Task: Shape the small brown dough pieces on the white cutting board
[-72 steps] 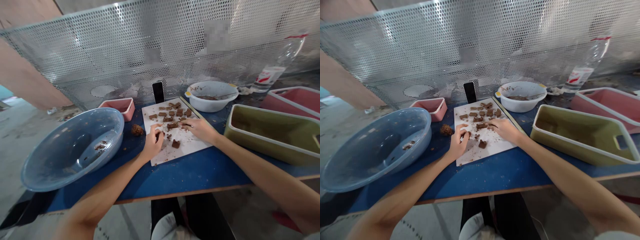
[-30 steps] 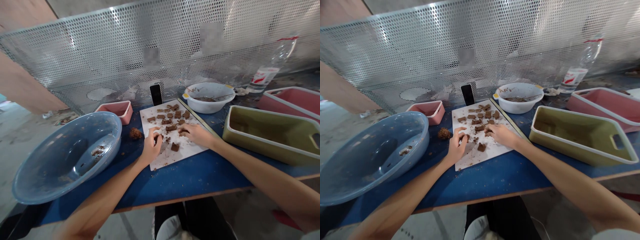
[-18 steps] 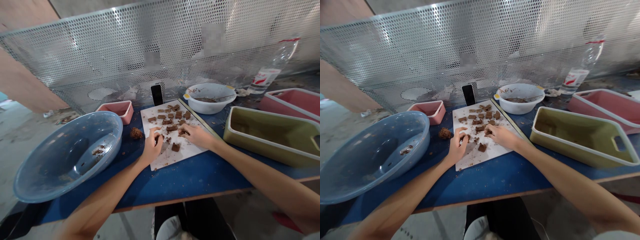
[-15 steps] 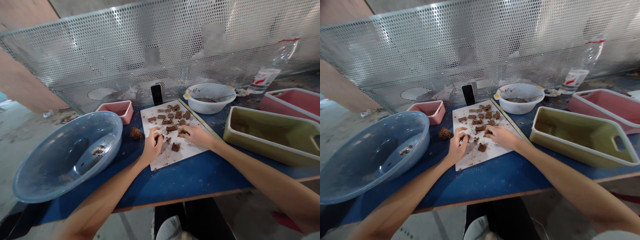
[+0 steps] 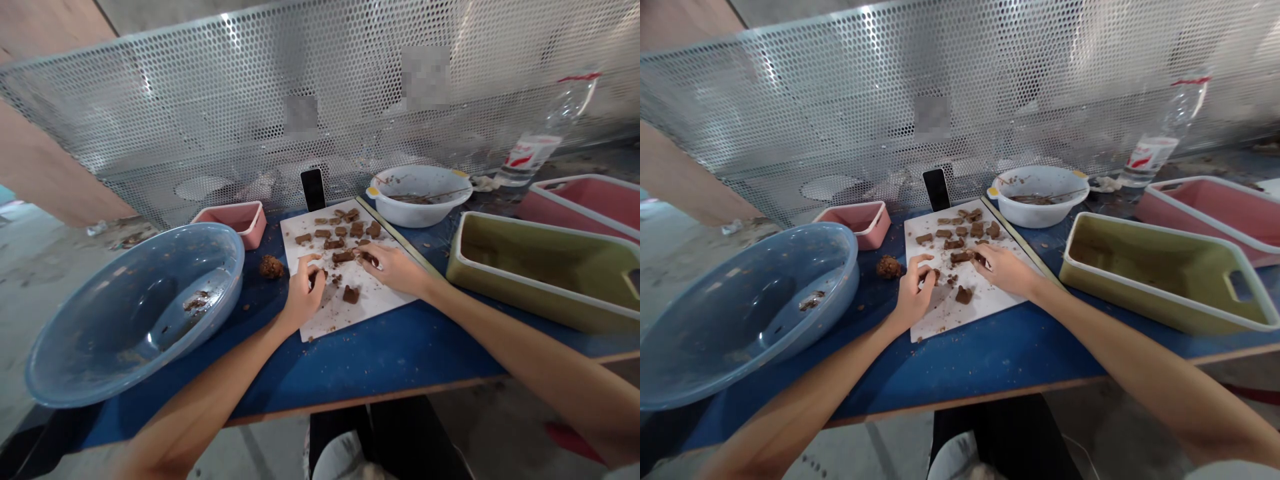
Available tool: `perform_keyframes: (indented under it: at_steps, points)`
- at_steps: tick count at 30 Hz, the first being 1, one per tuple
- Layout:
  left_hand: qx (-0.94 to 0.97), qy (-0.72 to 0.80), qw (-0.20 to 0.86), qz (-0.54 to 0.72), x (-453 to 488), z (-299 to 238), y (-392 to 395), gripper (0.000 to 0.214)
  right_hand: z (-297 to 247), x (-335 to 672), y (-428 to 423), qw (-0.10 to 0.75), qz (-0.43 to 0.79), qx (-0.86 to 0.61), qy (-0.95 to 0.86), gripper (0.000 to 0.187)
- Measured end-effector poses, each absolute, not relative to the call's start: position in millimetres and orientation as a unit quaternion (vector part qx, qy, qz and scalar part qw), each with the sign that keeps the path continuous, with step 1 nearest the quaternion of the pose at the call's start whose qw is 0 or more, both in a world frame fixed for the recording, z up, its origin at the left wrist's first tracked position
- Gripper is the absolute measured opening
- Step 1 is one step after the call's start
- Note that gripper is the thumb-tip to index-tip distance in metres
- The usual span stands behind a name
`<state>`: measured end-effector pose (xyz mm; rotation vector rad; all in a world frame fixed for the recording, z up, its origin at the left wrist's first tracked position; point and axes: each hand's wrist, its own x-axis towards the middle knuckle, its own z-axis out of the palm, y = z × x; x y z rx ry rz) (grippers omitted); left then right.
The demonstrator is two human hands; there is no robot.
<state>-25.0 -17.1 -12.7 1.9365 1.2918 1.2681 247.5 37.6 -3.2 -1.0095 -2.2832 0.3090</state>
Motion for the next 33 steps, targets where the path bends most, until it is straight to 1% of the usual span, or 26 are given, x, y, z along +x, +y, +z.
perform_keyframes:
  at_steps: [13,18,20,24,29,31,33]
  points:
    - [0.713,0.471,0.241,0.461,-25,-13,-16,0.025,0,248,42,0.278,0.153,-0.390,-0.865,0.038]
    - [0.712,0.476,0.240,0.457,-25,-12,-16,0.024,3,247,42,0.250,0.216,-0.452,-0.829,0.035]
    - [0.712,0.476,0.240,0.457,-25,-13,-17,0.025,4,248,43,0.244,0.224,-0.475,-0.815,0.032]
    - [0.712,0.475,0.242,0.457,-25,-13,-17,0.025,6,254,45,0.288,0.191,-0.469,-0.813,0.021]
    - [0.711,0.478,0.242,0.457,-25,-12,-18,0.025,6,259,47,0.357,0.146,-0.397,-0.833,0.027]
    - [0.711,0.478,0.240,0.457,-25,-11,-18,0.025,5,261,50,0.366,0.135,-0.378,-0.839,0.032]
    - [0.712,0.476,0.238,0.458,-25,-11,-18,0.024,4,264,53,0.367,0.130,-0.372,-0.843,0.033]
